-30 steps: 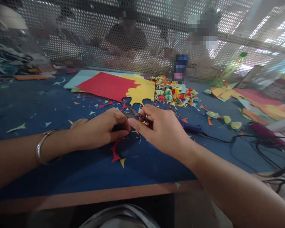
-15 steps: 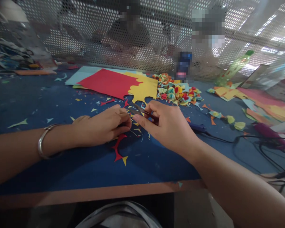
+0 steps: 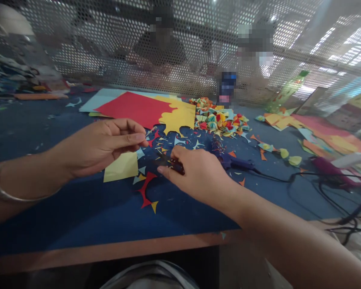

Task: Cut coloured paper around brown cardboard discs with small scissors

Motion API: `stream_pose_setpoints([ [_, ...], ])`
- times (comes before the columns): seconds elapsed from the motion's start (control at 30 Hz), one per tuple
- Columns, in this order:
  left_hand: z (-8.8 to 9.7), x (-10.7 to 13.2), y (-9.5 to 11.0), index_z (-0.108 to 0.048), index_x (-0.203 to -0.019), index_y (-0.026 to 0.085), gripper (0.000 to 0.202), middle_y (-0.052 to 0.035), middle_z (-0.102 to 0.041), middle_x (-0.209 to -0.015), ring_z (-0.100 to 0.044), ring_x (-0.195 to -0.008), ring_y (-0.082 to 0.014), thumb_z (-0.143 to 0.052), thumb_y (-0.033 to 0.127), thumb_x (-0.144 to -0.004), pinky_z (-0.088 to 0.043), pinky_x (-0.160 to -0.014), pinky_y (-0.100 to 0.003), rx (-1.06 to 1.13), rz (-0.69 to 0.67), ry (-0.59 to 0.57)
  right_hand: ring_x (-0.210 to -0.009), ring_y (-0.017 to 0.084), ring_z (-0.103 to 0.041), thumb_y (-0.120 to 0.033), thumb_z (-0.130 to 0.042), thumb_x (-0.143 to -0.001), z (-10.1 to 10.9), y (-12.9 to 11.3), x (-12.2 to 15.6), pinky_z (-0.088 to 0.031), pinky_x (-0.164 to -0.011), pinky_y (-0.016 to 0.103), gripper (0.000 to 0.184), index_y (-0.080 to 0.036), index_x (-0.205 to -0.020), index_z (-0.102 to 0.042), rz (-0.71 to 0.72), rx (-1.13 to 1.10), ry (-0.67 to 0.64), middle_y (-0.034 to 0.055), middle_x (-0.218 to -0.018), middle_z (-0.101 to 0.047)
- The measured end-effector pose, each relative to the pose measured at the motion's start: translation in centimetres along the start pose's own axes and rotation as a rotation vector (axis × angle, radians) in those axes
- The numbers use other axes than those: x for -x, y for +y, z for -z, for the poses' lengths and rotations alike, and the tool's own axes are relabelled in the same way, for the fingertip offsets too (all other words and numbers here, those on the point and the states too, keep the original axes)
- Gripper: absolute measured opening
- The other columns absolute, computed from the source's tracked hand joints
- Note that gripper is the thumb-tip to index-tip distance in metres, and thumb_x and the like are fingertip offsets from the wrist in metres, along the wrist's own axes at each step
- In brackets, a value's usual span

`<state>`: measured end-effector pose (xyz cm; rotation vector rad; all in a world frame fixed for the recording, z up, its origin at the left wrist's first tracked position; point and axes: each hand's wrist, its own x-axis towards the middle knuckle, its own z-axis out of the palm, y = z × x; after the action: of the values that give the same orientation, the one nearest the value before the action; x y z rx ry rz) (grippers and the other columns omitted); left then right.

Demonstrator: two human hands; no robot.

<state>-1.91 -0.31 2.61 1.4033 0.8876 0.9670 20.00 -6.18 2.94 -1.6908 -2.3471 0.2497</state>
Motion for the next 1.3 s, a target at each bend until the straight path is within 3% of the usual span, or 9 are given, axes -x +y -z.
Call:
stream_pose_setpoints([
  [0.13,-0.1,-0.2,-1.1,-0.075,-0.094,0.019,0.017,-0.0022,-0.075,-0.09,-0.066,-0.083,-0.0127,-0.08,0.023,-0.078,-0.048,-0.075,-0.026,0.167,0.171,0.044,-0.059,0.019,-0.06,-0.048,-0.057,-0.094,-0.6,-0.8,0.4,-0.022,-0.052,0.029,0.028,-0.02,-0.094,-0.06,0.053,0.16,-0.084,0.0023,-0.07,-0.068],
  [0.33,-0.8,0.5,-1.1,-0.078,-0.095,0.022,0.023,-0.0009,-0.077,-0.095,-0.065,-0.084,-0.0106,-0.084,0.019,-0.073,-0.047,-0.074,-0.024,0.253,0.254,0.042,-0.067,0.021,-0.066,-0.044,-0.057,-0.096,-0.7,-1.2,1.0,-0.03,-0.055,0.03,0.026,-0.019,-0.092,-0.061,0.117,0.21,-0.073,0.0049,-0.083,-0.074],
  [0.43,-1.1,0.6,-1.2,-0.078,-0.095,0.022,0.022,-0.0011,-0.077,-0.093,-0.064,-0.08,-0.01,-0.083,0.018,-0.074,-0.048,-0.073,-0.023,0.279,0.262,0.03,-0.067,0.021,-0.066,-0.047,-0.054,-0.098,-0.7,-1.2,1.7,-0.033,-0.056,0.032,0.031,-0.019,-0.087,-0.064,0.202,0.238,0.026,0.0047,-0.081,-0.073],
  [0.5,-1.3,0.7,-1.2,-0.078,-0.095,0.021,0.02,-0.0016,-0.078,-0.092,-0.064,-0.08,-0.0107,-0.082,0.02,-0.076,-0.048,-0.073,-0.024,0.27,0.268,0.041,-0.069,0.021,-0.067,-0.046,-0.053,-0.099,-0.6,-1.1,2.0,-0.037,-0.057,0.033,0.032,-0.019,-0.087,-0.066,0.284,0.266,0.168,0.0046,-0.08,-0.072],
  [0.6,-1.8,1.0,-1.0,-0.078,-0.095,0.021,0.02,-0.0022,-0.078,-0.091,-0.065,-0.081,-0.0123,-0.083,0.021,-0.076,-0.048,-0.073,-0.026,0.27,0.303,0.069,-0.076,0.019,-0.068,-0.037,-0.056,-0.1,-0.5,-1.1,2.3,-0.044,-0.065,0.034,0.023,-0.019,-0.094,-0.069,0.403,0.299,0.372,0.0053,-0.087,-0.075],
  [0.7,-2.5,1.6,-0.6,-0.077,-0.095,0.019,0.021,-0.0036,-0.078,-0.091,-0.066,-0.082,-0.0144,-0.083,0.02,-0.075,-0.049,-0.074,-0.027,0.314,0.327,0.075,-0.083,0.019,-0.069,-0.025,-0.06,-0.098,-0.4,-1.2,2.2,-0.049,-0.072,0.033,0.013,-0.018,-0.105,-0.069,0.509,0.333,0.445,0.0053,-0.096,-0.077],
  [0.87,-3.6,2.6,-0.1,-0.077,-0.096,0.017,0.03,-0.0033,-0.077,-0.09,-0.067,-0.088,-0.0141,-0.088,0.023,-0.07,-0.049,-0.084,-0.024,0.358,0.308,0.082,-0.072,0.017,-0.069,-0.013,-0.068,-0.091,-0.3,-1.5,1.8,-0.054,-0.064,0.032,0.013,-0.011,-0.103,-0.071,0.716,0.337,0.632,0.0048,-0.088,-0.078],
  [1.07,-4.3,3.3,0.1,-0.075,-0.097,0.015,0.032,-0.0017,-0.077,-0.083,-0.067,-0.077,-0.0115,-0.089,0.022,-0.069,-0.051,-0.075,-0.022,0.438,0.33,0.045,-0.068,0.021,-0.07,-0.009,-0.069,-0.088,0.0,-2.0,1.8,-0.055,-0.057,0.034,0.008,-0.006,-0.095,-0.073,0.782,0.307,0.649,0.0094,-0.082,-0.077],
  [1.3,-4.2,3.5,-0.1,-0.075,-0.094,0.014,0.029,-0.0006,-0.076,-0.079,-0.066,-0.073,-0.0098,-0.089,0.02,-0.069,-0.051,-0.069,-0.019,0.466,0.313,0.037,-0.069,0.019,-0.069,-0.009,-0.072,-0.086,-0.3,-1.7,1.7,-0.054,-0.058,0.034,0.009,-0.009,-0.095,-0.074,0.773,0.322,0.649,0.0077,-0.083,-0.077],
])
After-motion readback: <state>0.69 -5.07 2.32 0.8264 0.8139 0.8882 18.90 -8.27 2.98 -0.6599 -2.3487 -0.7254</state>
